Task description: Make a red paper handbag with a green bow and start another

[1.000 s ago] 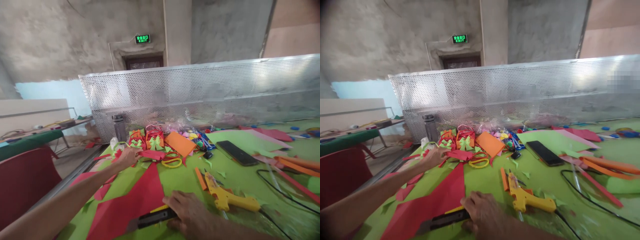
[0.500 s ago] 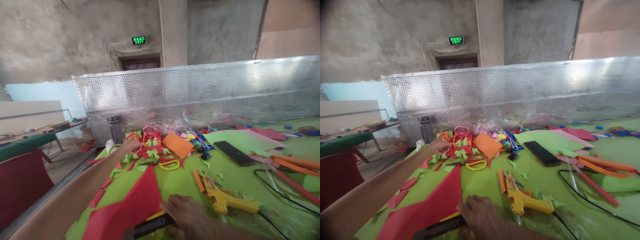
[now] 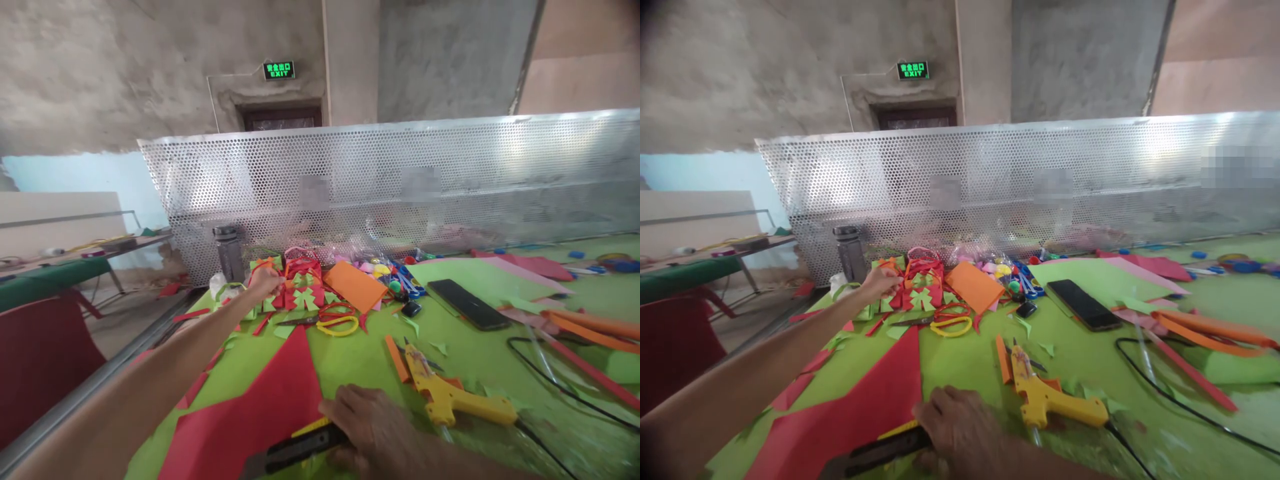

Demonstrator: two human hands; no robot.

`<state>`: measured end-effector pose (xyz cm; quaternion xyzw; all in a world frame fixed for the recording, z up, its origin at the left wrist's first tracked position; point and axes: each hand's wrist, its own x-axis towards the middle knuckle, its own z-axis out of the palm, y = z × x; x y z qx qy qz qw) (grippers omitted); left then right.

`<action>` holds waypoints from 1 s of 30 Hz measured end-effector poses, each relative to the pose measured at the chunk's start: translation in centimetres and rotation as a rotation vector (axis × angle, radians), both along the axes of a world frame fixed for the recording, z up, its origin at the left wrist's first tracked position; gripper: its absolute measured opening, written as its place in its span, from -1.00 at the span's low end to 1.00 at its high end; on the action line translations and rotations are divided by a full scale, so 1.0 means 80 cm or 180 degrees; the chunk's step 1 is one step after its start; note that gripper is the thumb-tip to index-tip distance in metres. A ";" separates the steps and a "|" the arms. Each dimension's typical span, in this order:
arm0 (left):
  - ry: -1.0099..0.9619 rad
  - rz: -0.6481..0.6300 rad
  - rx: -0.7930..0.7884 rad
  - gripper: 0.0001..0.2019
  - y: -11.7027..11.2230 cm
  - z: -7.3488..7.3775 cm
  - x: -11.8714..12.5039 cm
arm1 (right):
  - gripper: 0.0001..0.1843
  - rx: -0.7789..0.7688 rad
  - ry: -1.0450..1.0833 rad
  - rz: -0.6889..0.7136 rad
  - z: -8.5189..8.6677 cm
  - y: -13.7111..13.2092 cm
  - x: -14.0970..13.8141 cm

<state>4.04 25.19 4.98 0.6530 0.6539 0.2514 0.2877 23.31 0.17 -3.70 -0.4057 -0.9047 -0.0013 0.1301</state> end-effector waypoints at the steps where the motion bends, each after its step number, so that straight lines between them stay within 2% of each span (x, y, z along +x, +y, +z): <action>1: 0.0118 -0.0019 0.0121 -0.68 -0.002 0.000 0.000 | -0.51 -0.0049 -0.0008 -0.0023 0.001 0.000 0.000; 6: 0.0606 -0.0284 0.0484 -0.68 -0.011 -0.003 0.003 | -0.51 -0.0249 0.0018 -0.0106 0.007 -0.003 -0.001; 12: 0.0862 -0.0657 0.0423 -0.69 -0.020 -0.013 0.012 | -0.56 -0.0242 0.0234 -0.0029 0.004 -0.005 0.003; 16: 0.0928 -0.0703 0.0438 -0.68 -0.021 -0.014 0.016 | -0.66 -0.0227 0.0385 -0.0043 0.001 -0.006 0.004; 19: 0.1005 -0.0622 0.0490 -0.68 -0.026 -0.014 0.014 | -0.64 -0.0269 0.0373 -0.0057 0.001 -0.007 0.004; 22: 0.1111 -0.0632 0.0508 -0.68 -0.040 -0.016 0.009 | -0.62 -0.0266 0.0362 -0.0075 0.002 -0.008 0.003; 26: 0.1262 -0.0902 0.0414 -0.69 -0.069 -0.019 0.003 | -0.66 -0.0253 0.0388 -0.0122 0.005 -0.010 0.003; 30: 0.1382 -0.1070 0.0395 -0.70 -0.101 -0.011 0.002 | -0.68 -0.0368 0.0408 -0.0060 0.011 -0.012 0.005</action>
